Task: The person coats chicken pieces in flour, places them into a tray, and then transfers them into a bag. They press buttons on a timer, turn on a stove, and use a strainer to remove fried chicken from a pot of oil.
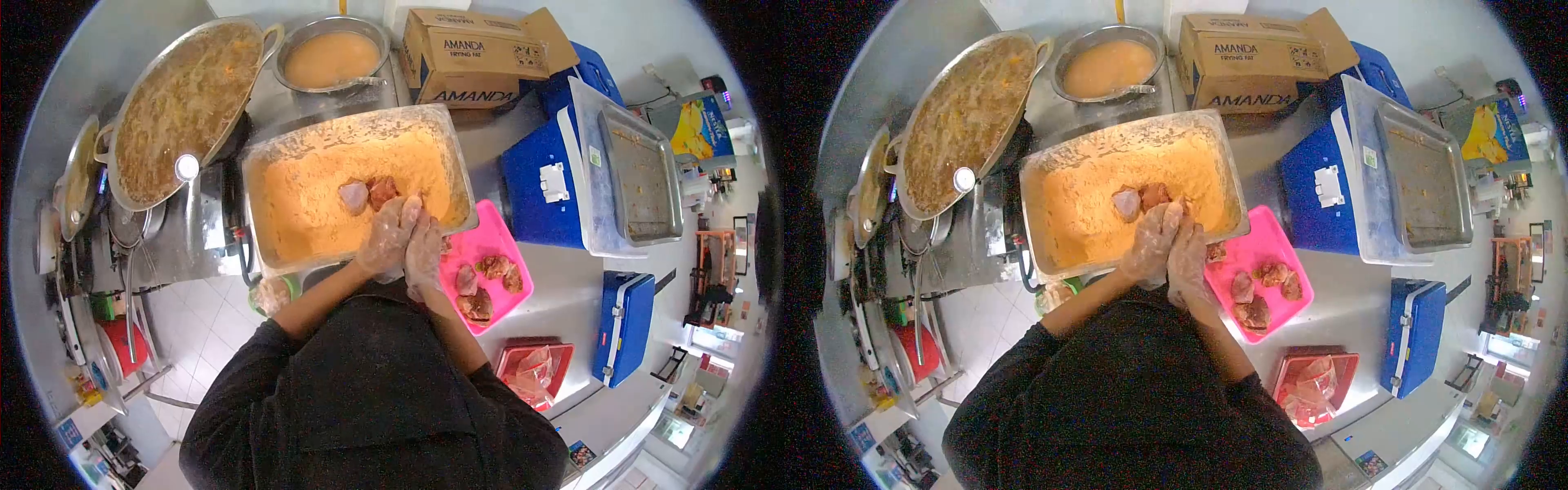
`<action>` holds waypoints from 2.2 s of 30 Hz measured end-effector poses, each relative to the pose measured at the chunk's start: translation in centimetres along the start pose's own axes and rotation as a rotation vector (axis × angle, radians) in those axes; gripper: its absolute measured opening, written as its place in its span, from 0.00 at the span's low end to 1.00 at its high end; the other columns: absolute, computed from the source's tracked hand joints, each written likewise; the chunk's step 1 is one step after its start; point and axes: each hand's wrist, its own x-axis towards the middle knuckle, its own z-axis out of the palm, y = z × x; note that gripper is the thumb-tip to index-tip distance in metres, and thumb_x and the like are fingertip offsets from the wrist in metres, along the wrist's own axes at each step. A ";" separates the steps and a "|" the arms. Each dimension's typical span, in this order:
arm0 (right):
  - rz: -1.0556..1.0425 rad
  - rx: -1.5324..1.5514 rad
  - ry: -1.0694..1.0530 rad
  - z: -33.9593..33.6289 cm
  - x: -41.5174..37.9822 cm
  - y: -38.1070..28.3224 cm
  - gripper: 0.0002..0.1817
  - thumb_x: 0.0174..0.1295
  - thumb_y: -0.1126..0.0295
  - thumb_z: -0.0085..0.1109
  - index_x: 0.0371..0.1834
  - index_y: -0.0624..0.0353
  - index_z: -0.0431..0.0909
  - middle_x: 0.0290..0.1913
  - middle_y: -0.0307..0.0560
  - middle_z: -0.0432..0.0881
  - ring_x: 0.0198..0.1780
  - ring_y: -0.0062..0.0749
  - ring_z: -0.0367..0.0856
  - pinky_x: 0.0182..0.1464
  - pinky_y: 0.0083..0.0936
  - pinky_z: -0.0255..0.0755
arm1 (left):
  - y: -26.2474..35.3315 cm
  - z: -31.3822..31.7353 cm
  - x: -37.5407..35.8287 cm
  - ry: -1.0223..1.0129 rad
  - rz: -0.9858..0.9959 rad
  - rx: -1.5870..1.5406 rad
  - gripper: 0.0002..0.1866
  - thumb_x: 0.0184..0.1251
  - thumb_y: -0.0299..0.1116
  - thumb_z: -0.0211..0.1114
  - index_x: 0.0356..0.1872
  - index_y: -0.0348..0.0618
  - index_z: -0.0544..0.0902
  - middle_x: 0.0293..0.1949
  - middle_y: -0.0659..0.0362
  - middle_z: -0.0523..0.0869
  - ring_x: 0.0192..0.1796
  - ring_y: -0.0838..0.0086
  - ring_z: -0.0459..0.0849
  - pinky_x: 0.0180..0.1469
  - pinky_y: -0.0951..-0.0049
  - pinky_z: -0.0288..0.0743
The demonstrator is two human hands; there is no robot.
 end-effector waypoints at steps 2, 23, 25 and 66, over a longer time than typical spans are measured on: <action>0.260 0.425 -0.097 -1.5 1.0 -4.0 0.26 0.76 0.54 0.34 0.56 0.69 0.71 0.46 0.59 0.79 0.45 0.46 0.78 0.48 0.41 0.73 | -0.5 0.0 -0.1 -0.031 -0.128 -0.097 0.21 0.77 0.45 0.47 0.48 0.36 0.79 0.38 0.47 0.81 0.41 0.62 0.79 0.43 0.65 0.74; -0.210 -0.257 -0.317 -4.0 0.6 1.5 0.19 0.68 0.65 0.46 0.59 0.59 0.69 0.60 0.58 0.72 0.62 0.45 0.71 0.62 0.37 0.66 | -2.8 -7.0 1.8 0.017 -0.546 -0.178 0.25 0.78 0.46 0.44 0.46 0.33 0.81 0.31 0.57 0.85 0.29 0.73 0.81 0.31 0.71 0.76; -0.202 -0.537 -0.337 -9.9 0.5 1.9 0.22 0.62 0.66 0.53 0.60 0.59 0.69 0.62 0.63 0.72 0.64 0.48 0.69 0.62 0.40 0.65 | 0.4 -9.7 2.6 0.031 -0.525 -0.130 0.22 0.78 0.43 0.46 0.45 0.32 0.80 0.27 0.55 0.84 0.28 0.69 0.81 0.30 0.66 0.75; 0.197 0.203 -0.284 -9.2 3.0 -5.7 0.25 0.69 0.64 0.52 0.62 0.69 0.61 0.58 0.67 0.70 0.59 0.48 0.72 0.60 0.39 0.66 | 5.2 -1.5 1.6 -0.103 -0.478 -0.308 0.18 0.67 0.34 0.58 0.52 0.33 0.73 0.31 0.53 0.79 0.32 0.64 0.77 0.32 0.66 0.69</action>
